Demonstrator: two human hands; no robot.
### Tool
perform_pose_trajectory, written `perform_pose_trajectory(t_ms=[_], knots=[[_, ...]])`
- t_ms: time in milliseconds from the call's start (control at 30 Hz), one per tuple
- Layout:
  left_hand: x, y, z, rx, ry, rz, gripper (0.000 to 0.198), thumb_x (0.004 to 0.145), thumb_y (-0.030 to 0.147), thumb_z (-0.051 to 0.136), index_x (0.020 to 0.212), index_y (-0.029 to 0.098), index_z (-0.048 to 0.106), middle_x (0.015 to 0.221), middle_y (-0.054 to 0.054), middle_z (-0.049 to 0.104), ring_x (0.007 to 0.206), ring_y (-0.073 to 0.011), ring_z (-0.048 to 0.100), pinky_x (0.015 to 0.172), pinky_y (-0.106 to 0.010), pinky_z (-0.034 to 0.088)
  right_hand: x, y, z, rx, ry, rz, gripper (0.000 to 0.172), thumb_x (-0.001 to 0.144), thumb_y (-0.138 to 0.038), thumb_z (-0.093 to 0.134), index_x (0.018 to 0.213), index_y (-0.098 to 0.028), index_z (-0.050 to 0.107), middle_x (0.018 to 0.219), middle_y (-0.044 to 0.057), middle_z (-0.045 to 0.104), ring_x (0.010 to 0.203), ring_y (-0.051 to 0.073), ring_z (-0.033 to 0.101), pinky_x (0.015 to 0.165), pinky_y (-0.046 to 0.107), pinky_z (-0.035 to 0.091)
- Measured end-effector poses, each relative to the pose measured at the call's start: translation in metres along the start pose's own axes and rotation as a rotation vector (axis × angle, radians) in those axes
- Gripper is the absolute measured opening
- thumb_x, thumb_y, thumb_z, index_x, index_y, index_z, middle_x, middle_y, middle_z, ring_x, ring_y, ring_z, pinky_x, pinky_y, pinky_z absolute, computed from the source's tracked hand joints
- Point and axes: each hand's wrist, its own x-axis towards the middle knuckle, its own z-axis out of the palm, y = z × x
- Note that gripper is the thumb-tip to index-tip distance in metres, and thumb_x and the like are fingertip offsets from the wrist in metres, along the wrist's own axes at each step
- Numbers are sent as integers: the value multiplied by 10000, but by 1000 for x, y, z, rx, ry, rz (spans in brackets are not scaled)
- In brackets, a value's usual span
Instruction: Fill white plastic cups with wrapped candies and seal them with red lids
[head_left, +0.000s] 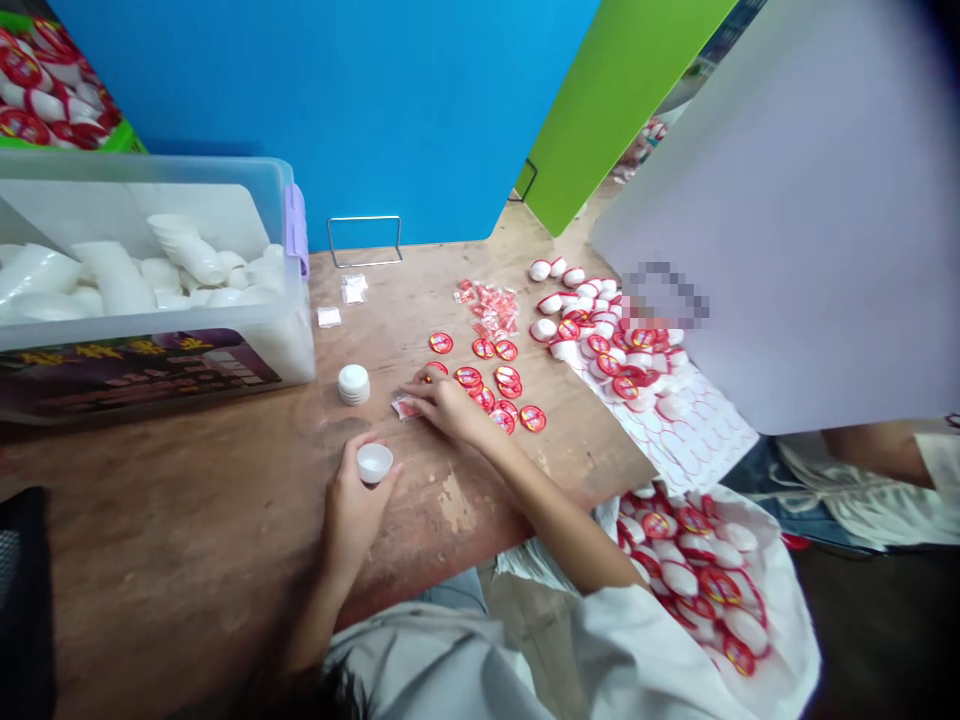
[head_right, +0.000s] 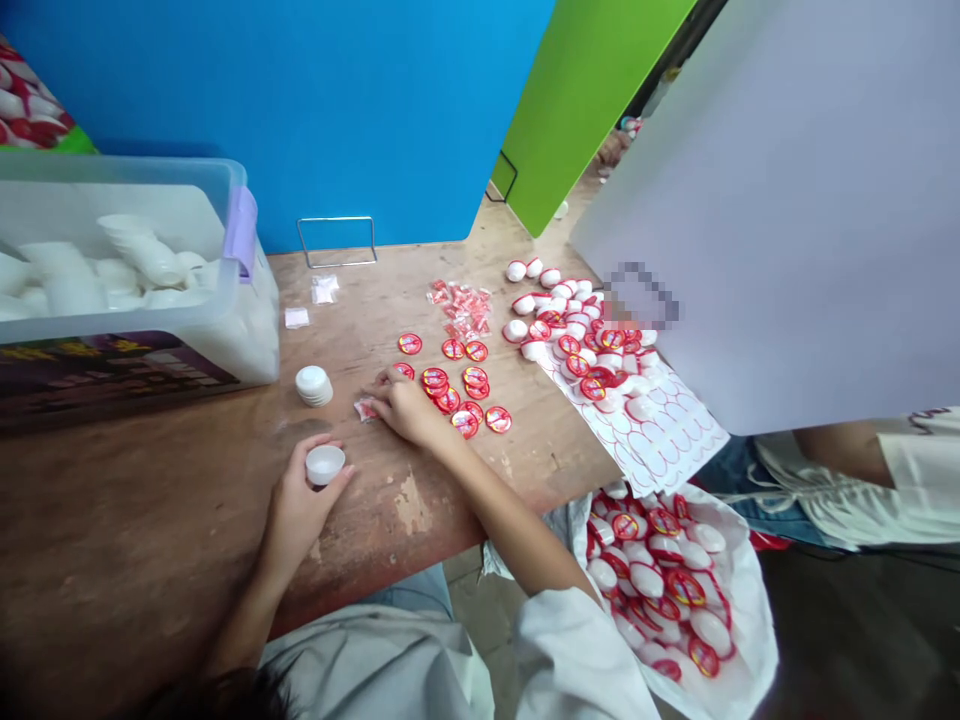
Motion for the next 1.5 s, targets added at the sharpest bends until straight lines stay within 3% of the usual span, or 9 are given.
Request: perform_pose_trajectory(t_ms=[300,433,567,900,1100,1167,1300,1400,1500], knots=[[5,-6,3,23,20,81,584,726,293,664,1271,165,501,1257,-157,557,1136,-271,561,947,-403,451,-3,-10,-7,-4,-52,83,112,817,-135,604,900,-138,679,852,65,633,758,141,557,717,247,417],[3,-2,5,-173,-93,-32,657,651,244,726,1258,188,479,1091,-107,671,982,-237,651,877,-379,505,-31,-38,0,417,97,203,160,829,-299,609,861,-146,647,747,35,650,670,136,588,634,235,450],[-6,5,7,-339,-178,-13,474,658,278,720,1095,167,574,1112,-107,672,1028,-234,638,927,-364,487,-63,-62,17,763,321,253,240,712,-391,722,690,-170,630,789,39,628,744,156,607,669,254,479],[-27,5,6,-396,-354,69,529,815,342,599,1311,179,514,1434,-88,435,1340,-214,369,1095,-311,323,-102,-75,9,544,221,212,257,812,-387,645,679,-168,663,742,11,512,648,113,499,577,222,392],[-30,9,8,-502,-227,14,407,833,353,587,1213,211,612,1319,-60,566,1240,-204,495,1053,-286,370,-113,-89,-12,421,112,96,182,879,-199,532,897,-200,712,812,28,549,750,127,544,663,227,435],[-27,8,6,-578,-118,-73,393,776,339,656,1141,192,656,1228,-64,634,1138,-196,571,984,-262,425,-120,-78,-25,356,201,155,218,887,-203,507,964,-217,711,815,31,570,744,132,555,657,232,447],[-20,8,-1,-643,12,-208,355,646,293,758,963,140,712,1049,-73,712,880,-138,639,792,-188,477,-132,-20,-49,-50,577,497,303,846,-283,550,1115,-197,658,944,86,594,713,162,555,682,296,476],[-19,12,-3,-663,0,-227,330,617,282,771,905,132,710,1003,-70,720,755,-107,628,711,-178,473,-137,28,-57,-242,501,624,491,764,-333,641,1226,-177,588,1153,151,542,854,223,584,798,372,483],[-20,17,-1,-684,-14,-229,315,605,286,774,862,123,693,982,-75,718,702,-106,628,667,-189,475,-139,50,-59,-266,389,636,433,772,-313,616,1180,-168,617,1138,153,567,910,243,591,839,393,479]])
